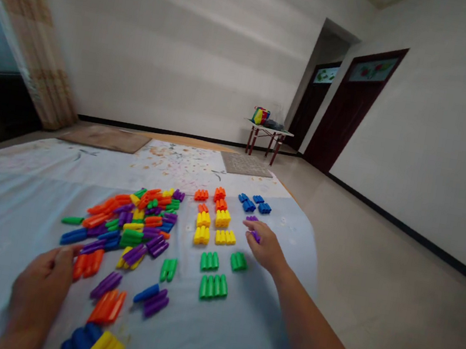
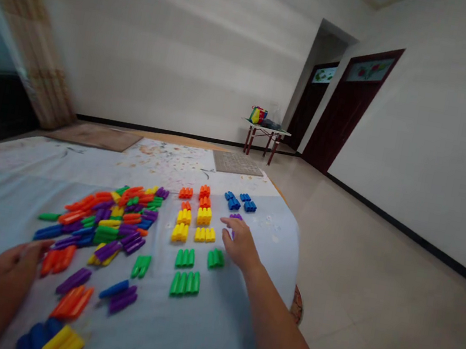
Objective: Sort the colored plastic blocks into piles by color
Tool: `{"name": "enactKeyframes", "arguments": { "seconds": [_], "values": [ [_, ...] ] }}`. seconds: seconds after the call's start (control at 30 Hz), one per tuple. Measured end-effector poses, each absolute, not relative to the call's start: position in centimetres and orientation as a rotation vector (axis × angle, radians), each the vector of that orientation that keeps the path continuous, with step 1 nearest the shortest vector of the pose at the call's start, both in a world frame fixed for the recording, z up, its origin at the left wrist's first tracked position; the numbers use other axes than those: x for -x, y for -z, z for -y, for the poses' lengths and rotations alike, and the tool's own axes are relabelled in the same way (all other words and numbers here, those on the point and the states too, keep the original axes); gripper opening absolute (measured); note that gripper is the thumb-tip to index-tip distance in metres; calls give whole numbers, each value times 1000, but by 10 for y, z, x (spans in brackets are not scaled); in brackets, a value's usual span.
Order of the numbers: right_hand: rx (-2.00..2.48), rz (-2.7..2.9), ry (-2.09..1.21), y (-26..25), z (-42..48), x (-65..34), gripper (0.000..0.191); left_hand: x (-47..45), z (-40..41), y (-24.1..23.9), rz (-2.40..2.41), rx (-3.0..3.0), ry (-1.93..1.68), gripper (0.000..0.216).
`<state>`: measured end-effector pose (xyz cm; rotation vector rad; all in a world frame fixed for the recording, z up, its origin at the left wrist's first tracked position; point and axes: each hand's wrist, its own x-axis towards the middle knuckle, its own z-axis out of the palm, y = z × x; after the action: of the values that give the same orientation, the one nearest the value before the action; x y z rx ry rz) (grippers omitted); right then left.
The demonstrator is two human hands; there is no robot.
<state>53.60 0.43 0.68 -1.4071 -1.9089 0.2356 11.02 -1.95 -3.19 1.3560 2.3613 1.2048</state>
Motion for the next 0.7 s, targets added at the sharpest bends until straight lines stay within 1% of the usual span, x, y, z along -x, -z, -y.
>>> {"name": "enactKeyframes", "arguments": {
  "seconds": [0.13,0.23,0.33,0.5,0.7],
  "values": [
    [1167,2069,-477,-4,24,-461,24,-124,28,17,-2292,-1321,-1215,37],
    [989,2270,-565,-5,43,-416,23,-124,29,18,-2278,-1328,-1226,41],
    [918,2444,-570,-6,52,-392,32,-122,29,22,-2267,-1316,-1253,42],
    [1033,2590,-510,-4,56,-384,55,-121,28,25,-2246,-1298,-1271,43],
    [896,2620,-555,2,56,-388,55,-121,29,25,-2243,-1312,-1273,45]
  ]
}}
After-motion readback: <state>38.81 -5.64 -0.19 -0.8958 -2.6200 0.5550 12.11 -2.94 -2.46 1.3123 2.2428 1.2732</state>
